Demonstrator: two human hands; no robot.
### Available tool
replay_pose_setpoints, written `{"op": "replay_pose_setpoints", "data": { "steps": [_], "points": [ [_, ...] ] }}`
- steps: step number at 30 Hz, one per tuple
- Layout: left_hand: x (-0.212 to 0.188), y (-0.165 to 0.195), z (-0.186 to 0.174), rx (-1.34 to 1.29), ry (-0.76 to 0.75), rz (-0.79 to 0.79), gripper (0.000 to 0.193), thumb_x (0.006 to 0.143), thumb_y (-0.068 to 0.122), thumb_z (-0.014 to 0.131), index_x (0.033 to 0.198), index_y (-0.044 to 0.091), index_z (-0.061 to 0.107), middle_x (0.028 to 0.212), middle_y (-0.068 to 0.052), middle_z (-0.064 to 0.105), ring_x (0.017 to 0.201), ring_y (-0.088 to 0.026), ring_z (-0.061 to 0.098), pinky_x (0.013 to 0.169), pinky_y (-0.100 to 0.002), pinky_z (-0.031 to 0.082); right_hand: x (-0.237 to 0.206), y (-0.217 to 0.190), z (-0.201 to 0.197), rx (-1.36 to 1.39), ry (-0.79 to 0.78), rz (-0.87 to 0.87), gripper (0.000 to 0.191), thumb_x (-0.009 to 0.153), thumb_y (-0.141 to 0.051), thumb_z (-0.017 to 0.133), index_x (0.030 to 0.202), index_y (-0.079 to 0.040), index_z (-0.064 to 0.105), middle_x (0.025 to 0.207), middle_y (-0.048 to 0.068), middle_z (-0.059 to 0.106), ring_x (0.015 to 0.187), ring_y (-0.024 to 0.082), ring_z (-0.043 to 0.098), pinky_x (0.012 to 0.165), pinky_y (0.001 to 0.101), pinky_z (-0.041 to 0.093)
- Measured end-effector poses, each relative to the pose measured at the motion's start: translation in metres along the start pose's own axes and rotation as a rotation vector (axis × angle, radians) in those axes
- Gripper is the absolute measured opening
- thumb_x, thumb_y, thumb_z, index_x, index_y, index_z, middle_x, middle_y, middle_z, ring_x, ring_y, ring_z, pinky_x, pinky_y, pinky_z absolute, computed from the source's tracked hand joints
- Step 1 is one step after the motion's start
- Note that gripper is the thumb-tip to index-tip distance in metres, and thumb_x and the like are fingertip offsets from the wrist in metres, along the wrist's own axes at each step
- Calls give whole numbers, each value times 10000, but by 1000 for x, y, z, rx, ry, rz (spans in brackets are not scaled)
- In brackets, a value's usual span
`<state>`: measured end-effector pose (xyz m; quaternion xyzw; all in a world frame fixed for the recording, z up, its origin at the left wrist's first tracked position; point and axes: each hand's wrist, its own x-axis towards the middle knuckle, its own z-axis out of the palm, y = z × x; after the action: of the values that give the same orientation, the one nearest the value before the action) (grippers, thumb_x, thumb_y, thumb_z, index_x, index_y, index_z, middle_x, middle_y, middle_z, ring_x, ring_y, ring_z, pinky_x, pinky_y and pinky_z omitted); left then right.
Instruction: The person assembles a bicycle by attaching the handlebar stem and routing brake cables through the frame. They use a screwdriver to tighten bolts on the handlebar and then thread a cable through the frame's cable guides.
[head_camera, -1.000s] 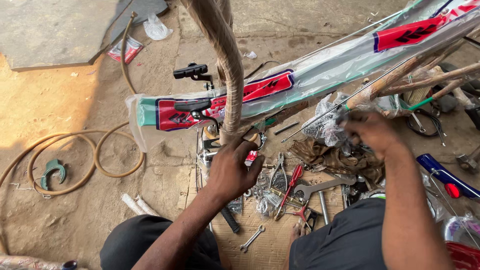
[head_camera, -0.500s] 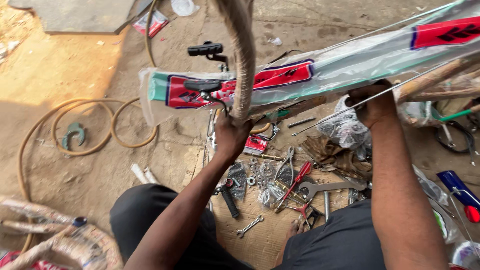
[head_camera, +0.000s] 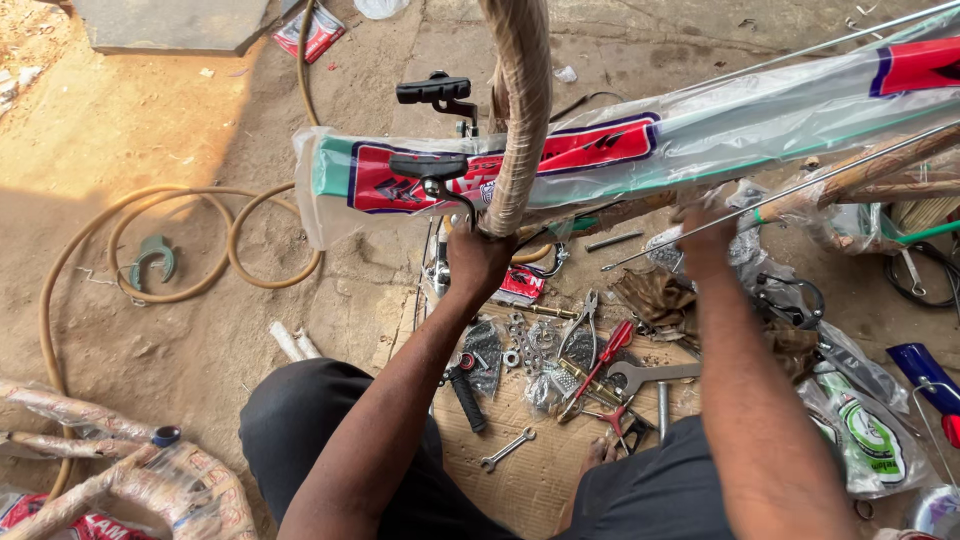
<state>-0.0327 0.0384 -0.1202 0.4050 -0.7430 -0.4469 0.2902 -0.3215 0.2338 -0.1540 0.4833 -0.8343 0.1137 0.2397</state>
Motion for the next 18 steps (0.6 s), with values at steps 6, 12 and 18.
{"op": "replay_pose_setpoints", "data": {
  "steps": [6,12,18],
  "points": [
    [-7,-22,7,-34,27,77,364,748,293,850,931,-10,769,752,-188,737,708,-347,754,630,-453,557,-54,-156,49,500,-751,721,424,923,-150,609,1330,-34,587,1265,225,668,1089,316,650,957,414,518],
    [-12,-74,29,352,49,133,419,810,320,802,1037,-24,721,1009,-286,681,954,-481,642,832,-547,501,-48,-211,65,611,-592,355,430,948,-75,455,1350,-29,599,1392,240,623,1246,427,617,1102,482,474],
    [-20,-101,31,329,-13,135,503,831,348,769,1139,-40,687,1174,-310,641,1097,-491,586,963,-550,446,-44,-204,66,543,-903,614,385,1018,-207,481,1323,8,579,1312,309,611,1179,460,626,1044,530,464]
  ]
}}
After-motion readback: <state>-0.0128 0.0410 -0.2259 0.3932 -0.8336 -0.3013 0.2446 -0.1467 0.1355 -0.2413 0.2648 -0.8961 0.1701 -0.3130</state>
